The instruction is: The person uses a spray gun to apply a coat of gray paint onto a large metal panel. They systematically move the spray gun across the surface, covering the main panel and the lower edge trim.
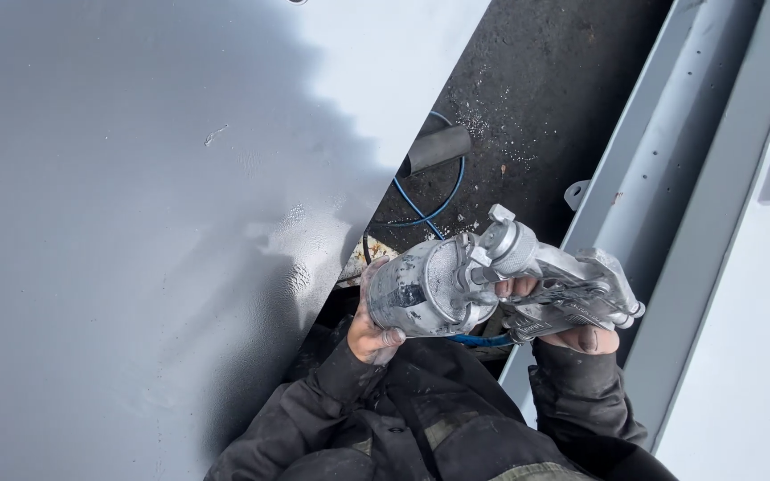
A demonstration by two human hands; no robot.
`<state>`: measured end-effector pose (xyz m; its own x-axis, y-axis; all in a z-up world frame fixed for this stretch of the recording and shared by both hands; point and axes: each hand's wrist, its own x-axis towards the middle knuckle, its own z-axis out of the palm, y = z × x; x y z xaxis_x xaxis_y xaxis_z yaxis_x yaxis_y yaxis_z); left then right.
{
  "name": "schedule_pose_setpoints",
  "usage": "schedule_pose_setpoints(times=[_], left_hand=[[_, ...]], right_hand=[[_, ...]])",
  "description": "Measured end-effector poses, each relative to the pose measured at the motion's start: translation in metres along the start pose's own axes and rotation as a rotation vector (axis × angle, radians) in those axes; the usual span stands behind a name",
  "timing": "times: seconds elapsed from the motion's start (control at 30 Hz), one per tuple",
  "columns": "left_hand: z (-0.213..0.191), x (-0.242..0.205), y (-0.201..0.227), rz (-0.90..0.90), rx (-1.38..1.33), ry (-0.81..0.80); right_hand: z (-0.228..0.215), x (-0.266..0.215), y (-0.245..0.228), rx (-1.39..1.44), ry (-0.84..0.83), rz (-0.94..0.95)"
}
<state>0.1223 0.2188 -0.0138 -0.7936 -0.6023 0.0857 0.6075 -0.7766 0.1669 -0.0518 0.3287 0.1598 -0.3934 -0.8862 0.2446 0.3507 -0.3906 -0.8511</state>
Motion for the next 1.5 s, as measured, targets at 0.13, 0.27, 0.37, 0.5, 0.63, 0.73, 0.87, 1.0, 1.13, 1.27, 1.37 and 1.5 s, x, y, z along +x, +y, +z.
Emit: schedule_pose_setpoints(times=[0.13, 0.27, 0.37, 0.5, 0.63, 0.73, 0.87, 1.0, 1.13, 1.27, 1.37, 1.5], left_hand=[[0.010, 0.000, 0.001, 0.025, 0.100, 0.070], [0.009, -0.002, -0.004, 0.049, 0.192, 0.091], [0.017, -0.001, -0.004, 0.060, 0.214, 0.119], [0.015, -0.002, -0.006, 0.066, 0.241, 0.146], [0.014, -0.005, -0.008, 0.048, 0.212, 0.154], [0.006, -0.010, -0.014, 0.034, 0.217, 0.161], [0.009, -0.003, -0.018, 0.023, 0.170, 0.157], [0.001, -0.009, -0.027, 0.012, 0.134, 0.165], [0.001, -0.009, -0.025, 0.003, 0.116, 0.151], [0.005, -0.008, -0.020, -0.018, 0.106, 0.153], [0.001, -0.011, -0.019, -0.011, 0.092, 0.154], [0.000, -0.009, -0.020, 0.018, 0.062, 0.148]], right_hand=[[-0.024, -0.024, -0.006, 0.035, -0.020, 0.118], [-0.007, -0.012, -0.011, -0.020, -0.018, 0.075], [-0.005, -0.009, -0.011, -0.051, -0.032, 0.078], [-0.016, -0.019, -0.008, -0.116, -0.020, 0.103], [-0.014, -0.018, -0.005, -0.168, 0.012, 0.089], [-0.033, -0.020, -0.002, -0.223, 0.205, 0.029], [-0.058, -0.015, -0.008, 0.043, -0.256, 0.111], [-0.068, -0.064, 0.018, -0.273, 0.229, -0.068], [-0.048, -0.040, 0.019, -0.243, 0.250, -0.109], [-0.026, -0.023, 0.015, -0.327, 0.180, -0.140], [-0.018, -0.015, 0.012, -0.334, 0.141, -0.113], [-0.029, -0.024, 0.007, -0.235, 0.092, -0.017]])
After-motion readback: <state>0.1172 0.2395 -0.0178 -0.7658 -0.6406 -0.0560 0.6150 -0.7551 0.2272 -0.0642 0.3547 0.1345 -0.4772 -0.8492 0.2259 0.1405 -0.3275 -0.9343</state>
